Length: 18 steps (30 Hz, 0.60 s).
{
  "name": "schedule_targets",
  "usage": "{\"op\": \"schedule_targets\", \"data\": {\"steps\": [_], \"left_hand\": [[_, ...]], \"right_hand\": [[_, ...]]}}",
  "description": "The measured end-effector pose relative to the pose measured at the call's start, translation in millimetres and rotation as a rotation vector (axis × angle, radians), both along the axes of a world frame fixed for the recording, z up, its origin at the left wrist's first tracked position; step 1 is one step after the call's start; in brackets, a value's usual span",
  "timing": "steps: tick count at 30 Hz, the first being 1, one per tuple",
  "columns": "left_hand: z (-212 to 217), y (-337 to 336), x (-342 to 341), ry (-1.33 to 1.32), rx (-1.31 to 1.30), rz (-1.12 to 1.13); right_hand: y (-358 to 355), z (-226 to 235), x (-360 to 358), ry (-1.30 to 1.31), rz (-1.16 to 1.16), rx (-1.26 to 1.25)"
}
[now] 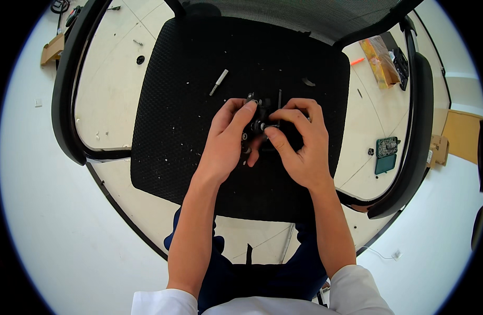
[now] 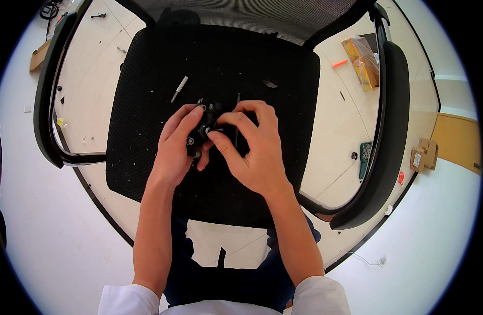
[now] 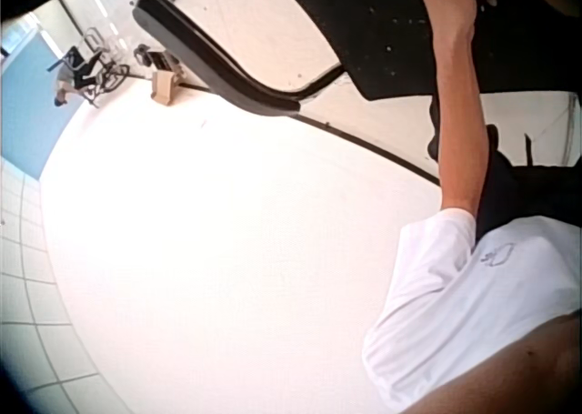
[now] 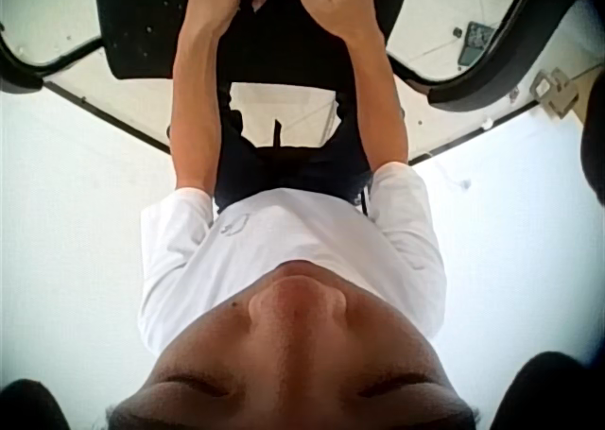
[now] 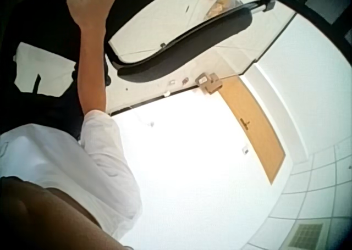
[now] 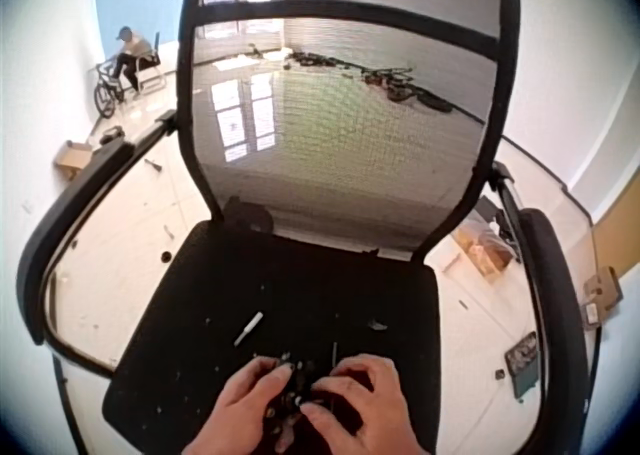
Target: The person assembles a small mechanical device using an Allen key and small screws. They tighten and loosen screws on a black component, insert a small cylindrical part, and rotate the assembly to access different sides. The task is performed while seated on an office chair in a room with scattered tools and parts.
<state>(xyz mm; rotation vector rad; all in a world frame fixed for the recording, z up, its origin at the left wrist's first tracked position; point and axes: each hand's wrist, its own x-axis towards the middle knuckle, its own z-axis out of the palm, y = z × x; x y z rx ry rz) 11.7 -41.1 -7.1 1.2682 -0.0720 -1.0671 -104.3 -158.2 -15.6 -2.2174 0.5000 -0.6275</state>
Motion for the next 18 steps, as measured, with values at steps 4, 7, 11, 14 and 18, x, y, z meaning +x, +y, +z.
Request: {"op": "schedule_targets", "data": {"steps": [4,7,11,14,18], "left_hand": [[0.8,-0.5,-4.2,-0.014,-0.048,0.051],[-2.1,1.1,-5.6,-0.037,-0.076,0.095],[0.1,1.1,-6.1,-0.043,-0.134,0.200],[1.0,0.1,-4.3,-0.056,-0.197,0.280],[-2.2,-1.1,-7.8,-0.145,-0.153,0.171]], "right_hand": [[7.5,7.4,1.6,-0.097,-0.149,0.008],[7.8,5.6,-1.1,-0.136,-0.220,0.027],[3.1,11.8,-11.2,-0.038,-0.271,0.536],[-0.6,11.5,-14.2,0.053,-0.227,0.833],[-7.4,6.4,-5.0,-0.011,-0.141,0.947]]}}
